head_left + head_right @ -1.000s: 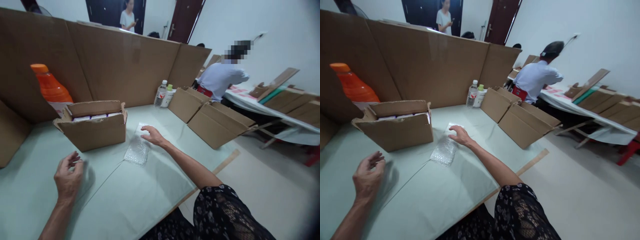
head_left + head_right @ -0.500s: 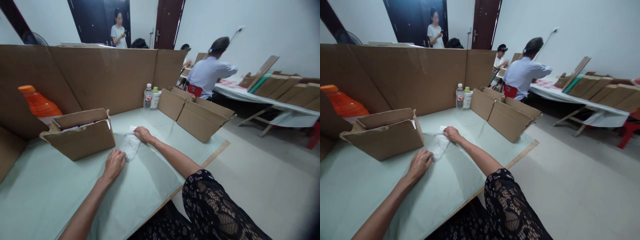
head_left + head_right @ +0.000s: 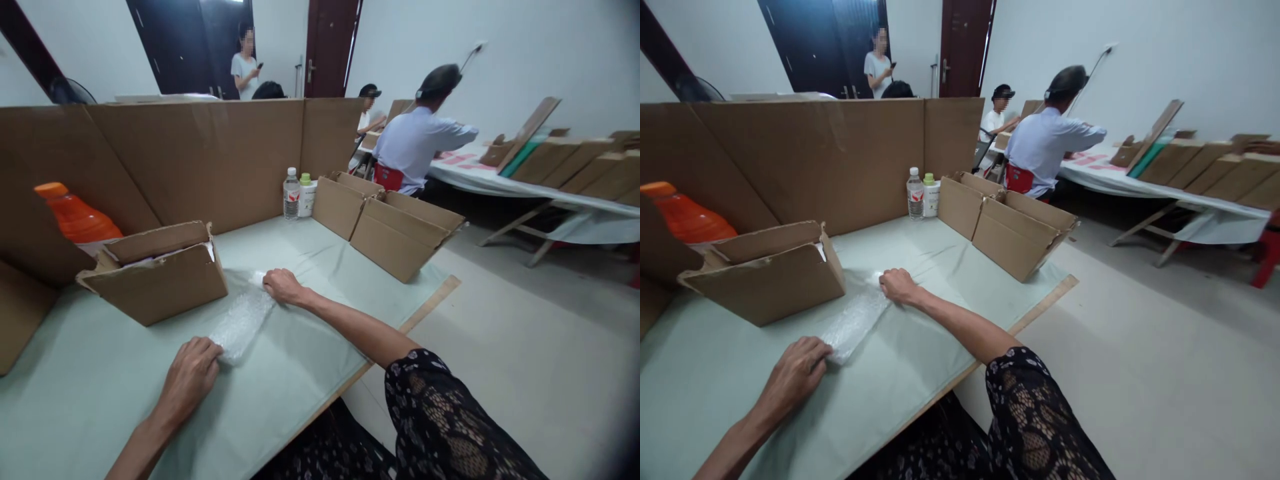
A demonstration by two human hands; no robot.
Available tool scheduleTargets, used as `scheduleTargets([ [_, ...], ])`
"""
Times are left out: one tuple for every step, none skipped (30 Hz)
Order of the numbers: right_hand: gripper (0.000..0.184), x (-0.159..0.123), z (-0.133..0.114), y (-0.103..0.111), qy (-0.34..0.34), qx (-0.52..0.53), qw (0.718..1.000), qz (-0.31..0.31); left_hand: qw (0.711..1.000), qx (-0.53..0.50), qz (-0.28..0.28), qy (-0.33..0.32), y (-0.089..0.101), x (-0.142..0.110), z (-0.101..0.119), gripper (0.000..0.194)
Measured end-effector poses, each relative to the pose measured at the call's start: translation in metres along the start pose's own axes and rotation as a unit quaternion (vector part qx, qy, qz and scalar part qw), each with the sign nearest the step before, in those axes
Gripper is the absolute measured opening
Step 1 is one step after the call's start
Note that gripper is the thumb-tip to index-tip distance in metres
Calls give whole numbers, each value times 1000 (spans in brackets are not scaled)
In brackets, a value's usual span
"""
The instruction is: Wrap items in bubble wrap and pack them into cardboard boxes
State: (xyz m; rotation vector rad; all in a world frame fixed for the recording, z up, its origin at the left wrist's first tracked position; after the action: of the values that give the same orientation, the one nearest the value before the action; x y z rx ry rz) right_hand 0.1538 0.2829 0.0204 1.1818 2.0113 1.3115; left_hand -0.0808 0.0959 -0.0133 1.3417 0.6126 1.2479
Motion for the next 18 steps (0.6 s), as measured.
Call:
scheduleTargets([
  [17,-1,3,6,-7,14,1000,16,1000,-2,-4,3,-1,-6,-4,27],
  [19,-3,8,15,-15,31,999,34,1000,-8,-4,8,-1,-11,-9,27],
  [21,-6,13,24,-20,50,997,52,1000,-20,2,17,0,-16,-14,28],
  [22,-9,19,34,-23,70,995,66,999,-38,18,31,3,-21,-19,29],
  [23,-15,23,43,-23,93,993,75,996,-62,42,51,7,-26,-24,32],
  [24,-20,27,51,-20,115,990,78,990,-90,69,80,13,-30,-27,35],
  [25,-27,28,58,-16,135,988,74,981,-124,92,116,20,-33,-28,38],
  [25,-32,26,63,-8,158,985,66,968,-163,106,159,28,-34,-27,40],
  [24,-37,21,66,4,189,980,56,951,-208,104,204,36,-34,-23,41],
  [23,-41,13,66,20,226,973,44,927,-261,90,254,43,-32,-18,42],
  [22,-43,1,64,38,265,963,32,895,-318,79,303,49,-28,-12,45],
  [20,-43,-13,60,58,302,951,18,860,-376,71,337,54,-22,-5,52],
  [18,-43,-29,53,78,333,940,0,827,-431,65,356,57,-15,2,62],
  [16,-43,-47,44,97,351,931,-22,793,-479,64,370,58,-8,9,71],
  [14,-42,-65,33,115,356,926,-48,764,-520,63,377,58,0,14,80],
  [13,-41,-82,22,132,353,924,-73,742,-548,64,382,56,6,17,86],
  [13,-41,-97,11,150,343,922,-99,729,-560,66,388,54,12,18,91],
  [13,-40,-110,1,168,328,922,-122,731,-555,64,393,51,16,18,92],
])
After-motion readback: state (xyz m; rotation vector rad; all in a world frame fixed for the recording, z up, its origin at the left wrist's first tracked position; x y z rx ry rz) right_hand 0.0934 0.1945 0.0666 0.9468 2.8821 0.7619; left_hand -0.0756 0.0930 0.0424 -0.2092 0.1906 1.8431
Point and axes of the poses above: each hand's wrist, its own x-axis towards the middle knuckle, its own y-axis out of the back of the hand, z = x × y, the point moved 2 cm from there along x, towards the middle knuckle, and after that the axes turned 1 degree about y, right-handed, at the moved point
